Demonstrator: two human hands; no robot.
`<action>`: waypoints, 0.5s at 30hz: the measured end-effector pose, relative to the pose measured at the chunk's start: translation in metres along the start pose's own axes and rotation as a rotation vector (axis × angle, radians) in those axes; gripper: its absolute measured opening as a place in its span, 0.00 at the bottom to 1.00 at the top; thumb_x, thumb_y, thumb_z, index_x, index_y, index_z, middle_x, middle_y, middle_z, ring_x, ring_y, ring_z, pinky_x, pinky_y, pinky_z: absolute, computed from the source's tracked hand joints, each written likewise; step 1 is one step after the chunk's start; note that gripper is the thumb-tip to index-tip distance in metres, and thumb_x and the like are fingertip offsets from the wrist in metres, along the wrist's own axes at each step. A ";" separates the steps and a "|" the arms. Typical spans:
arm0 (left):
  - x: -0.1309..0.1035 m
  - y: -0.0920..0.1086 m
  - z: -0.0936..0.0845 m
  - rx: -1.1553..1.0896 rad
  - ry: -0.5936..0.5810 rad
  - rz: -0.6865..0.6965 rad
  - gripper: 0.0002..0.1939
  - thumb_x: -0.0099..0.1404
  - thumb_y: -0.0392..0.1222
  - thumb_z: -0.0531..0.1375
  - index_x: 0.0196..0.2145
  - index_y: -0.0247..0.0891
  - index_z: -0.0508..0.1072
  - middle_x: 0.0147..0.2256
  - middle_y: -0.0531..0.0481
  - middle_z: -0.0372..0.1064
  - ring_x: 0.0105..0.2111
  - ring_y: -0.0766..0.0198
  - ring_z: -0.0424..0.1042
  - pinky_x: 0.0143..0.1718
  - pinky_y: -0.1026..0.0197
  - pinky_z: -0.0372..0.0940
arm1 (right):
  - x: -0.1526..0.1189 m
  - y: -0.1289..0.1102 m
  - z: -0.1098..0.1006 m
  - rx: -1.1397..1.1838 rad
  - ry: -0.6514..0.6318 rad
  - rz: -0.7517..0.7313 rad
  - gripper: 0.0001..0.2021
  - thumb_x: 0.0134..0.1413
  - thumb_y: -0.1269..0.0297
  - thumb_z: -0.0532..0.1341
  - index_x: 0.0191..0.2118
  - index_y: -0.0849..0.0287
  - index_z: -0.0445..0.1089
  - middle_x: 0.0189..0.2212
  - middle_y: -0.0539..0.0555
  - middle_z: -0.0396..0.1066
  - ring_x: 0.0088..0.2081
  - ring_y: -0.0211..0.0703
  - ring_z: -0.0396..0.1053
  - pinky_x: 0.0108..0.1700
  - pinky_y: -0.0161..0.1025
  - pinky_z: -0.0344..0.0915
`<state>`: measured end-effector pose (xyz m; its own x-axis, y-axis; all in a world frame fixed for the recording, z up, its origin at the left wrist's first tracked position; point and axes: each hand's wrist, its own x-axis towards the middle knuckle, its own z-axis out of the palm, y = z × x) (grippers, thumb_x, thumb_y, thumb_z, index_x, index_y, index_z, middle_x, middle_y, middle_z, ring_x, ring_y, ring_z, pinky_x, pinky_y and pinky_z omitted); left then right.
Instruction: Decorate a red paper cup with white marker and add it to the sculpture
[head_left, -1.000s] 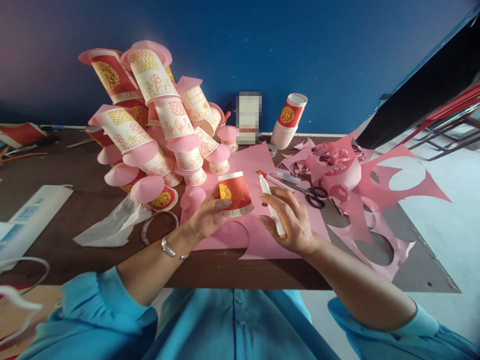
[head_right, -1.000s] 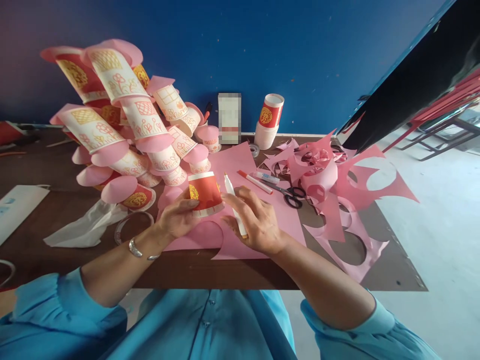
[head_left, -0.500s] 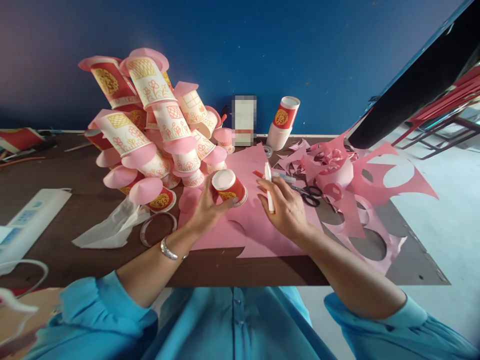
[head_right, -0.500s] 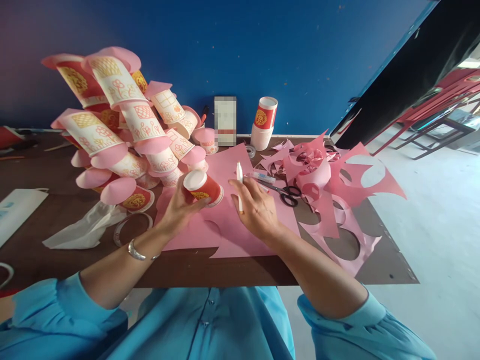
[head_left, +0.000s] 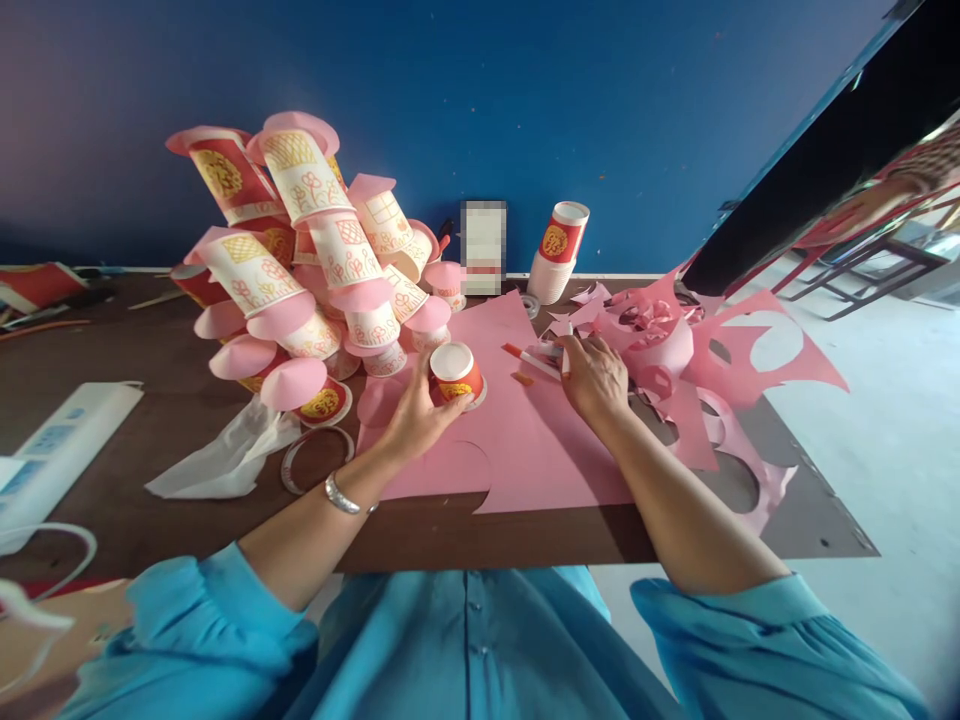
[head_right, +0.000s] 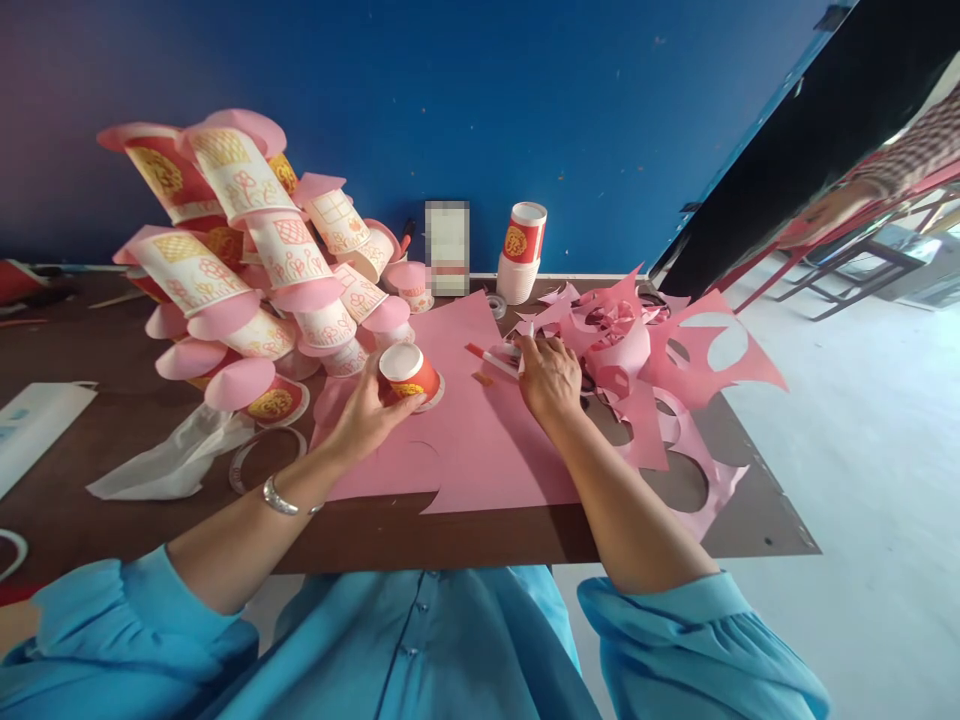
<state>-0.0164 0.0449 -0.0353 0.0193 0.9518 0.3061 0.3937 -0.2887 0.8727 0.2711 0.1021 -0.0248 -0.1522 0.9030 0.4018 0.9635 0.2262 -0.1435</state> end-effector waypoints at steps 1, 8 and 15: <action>0.000 0.000 0.000 0.008 -0.004 0.003 0.35 0.63 0.51 0.70 0.63 0.42 0.64 0.59 0.40 0.74 0.60 0.48 0.76 0.62 0.43 0.73 | 0.000 0.000 0.001 -0.001 -0.002 -0.003 0.20 0.60 0.76 0.58 0.54 0.55 0.77 0.40 0.60 0.81 0.47 0.56 0.72 0.44 0.44 0.63; 0.000 0.000 -0.001 0.004 -0.014 0.021 0.37 0.61 0.47 0.71 0.64 0.42 0.63 0.63 0.37 0.71 0.64 0.46 0.73 0.67 0.40 0.68 | -0.003 -0.006 0.002 0.019 0.018 -0.048 0.17 0.64 0.75 0.58 0.55 0.58 0.76 0.45 0.61 0.80 0.47 0.55 0.73 0.46 0.44 0.64; -0.003 0.004 -0.001 0.068 -0.020 0.042 0.32 0.64 0.50 0.70 0.61 0.41 0.66 0.59 0.39 0.75 0.60 0.46 0.77 0.63 0.41 0.72 | -0.006 -0.007 0.005 0.104 0.085 -0.087 0.15 0.68 0.73 0.57 0.55 0.57 0.75 0.47 0.60 0.80 0.49 0.53 0.75 0.42 0.41 0.64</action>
<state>-0.0158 0.0410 -0.0322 0.0550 0.9412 0.3334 0.4540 -0.3210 0.8312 0.2637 0.0969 -0.0310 -0.2111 0.8452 0.4910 0.9186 0.3432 -0.1958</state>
